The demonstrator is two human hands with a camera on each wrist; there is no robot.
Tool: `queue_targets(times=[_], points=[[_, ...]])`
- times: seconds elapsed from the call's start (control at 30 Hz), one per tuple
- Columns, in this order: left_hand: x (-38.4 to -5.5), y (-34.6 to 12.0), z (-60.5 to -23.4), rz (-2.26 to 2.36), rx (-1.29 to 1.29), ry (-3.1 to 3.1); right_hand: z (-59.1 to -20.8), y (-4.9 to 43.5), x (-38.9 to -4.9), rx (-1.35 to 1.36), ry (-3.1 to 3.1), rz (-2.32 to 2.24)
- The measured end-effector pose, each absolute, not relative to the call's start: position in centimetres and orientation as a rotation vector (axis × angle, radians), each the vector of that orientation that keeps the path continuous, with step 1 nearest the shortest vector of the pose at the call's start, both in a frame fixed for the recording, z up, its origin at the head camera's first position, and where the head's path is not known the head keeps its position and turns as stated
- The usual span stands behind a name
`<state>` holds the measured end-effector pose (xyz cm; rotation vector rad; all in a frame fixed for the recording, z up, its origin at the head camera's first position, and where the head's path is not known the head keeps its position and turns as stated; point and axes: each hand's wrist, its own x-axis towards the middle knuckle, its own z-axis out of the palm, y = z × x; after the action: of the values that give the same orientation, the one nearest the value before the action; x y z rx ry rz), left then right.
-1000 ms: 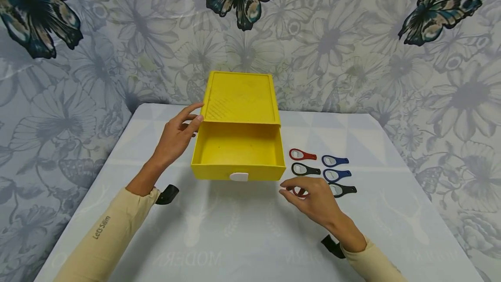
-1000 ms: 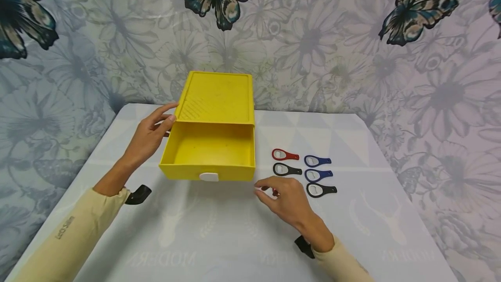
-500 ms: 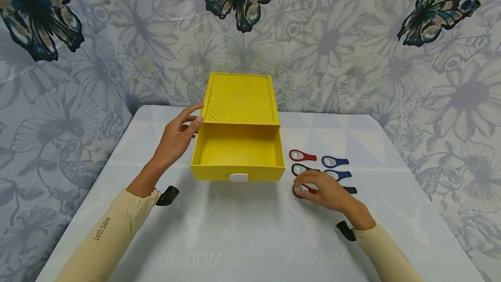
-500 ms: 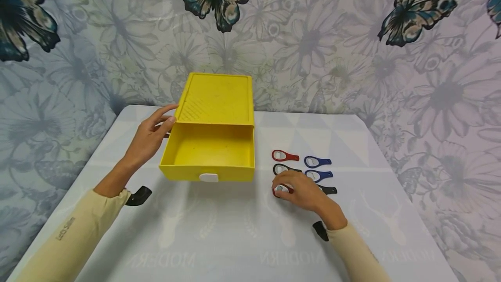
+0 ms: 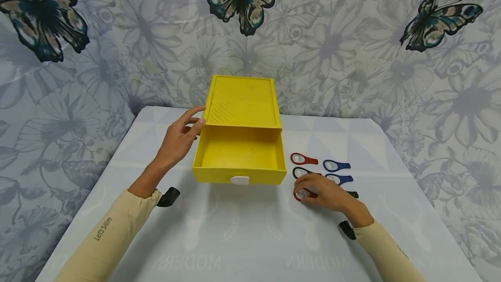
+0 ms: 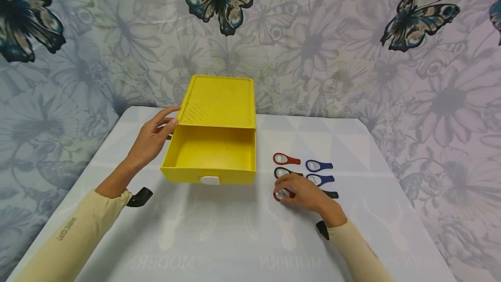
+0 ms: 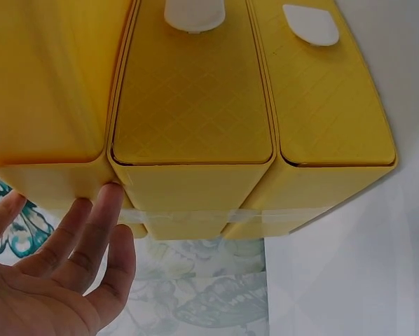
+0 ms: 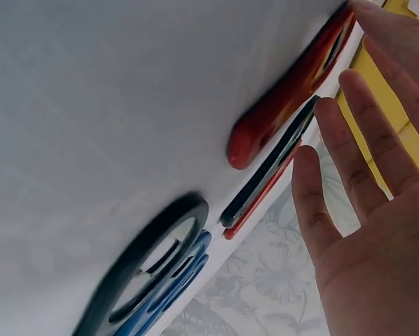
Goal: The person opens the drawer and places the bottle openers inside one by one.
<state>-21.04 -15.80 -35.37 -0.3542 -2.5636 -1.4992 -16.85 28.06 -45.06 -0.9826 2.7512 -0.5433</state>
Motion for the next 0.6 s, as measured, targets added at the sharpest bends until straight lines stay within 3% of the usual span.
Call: queue_targets(times=[0.6], points=[[-21.03,-16.04,-35.44,-1.519,-0.351,-2.567,-45.50,27.76,-17.17,-1.000,2.713,-0.509]])
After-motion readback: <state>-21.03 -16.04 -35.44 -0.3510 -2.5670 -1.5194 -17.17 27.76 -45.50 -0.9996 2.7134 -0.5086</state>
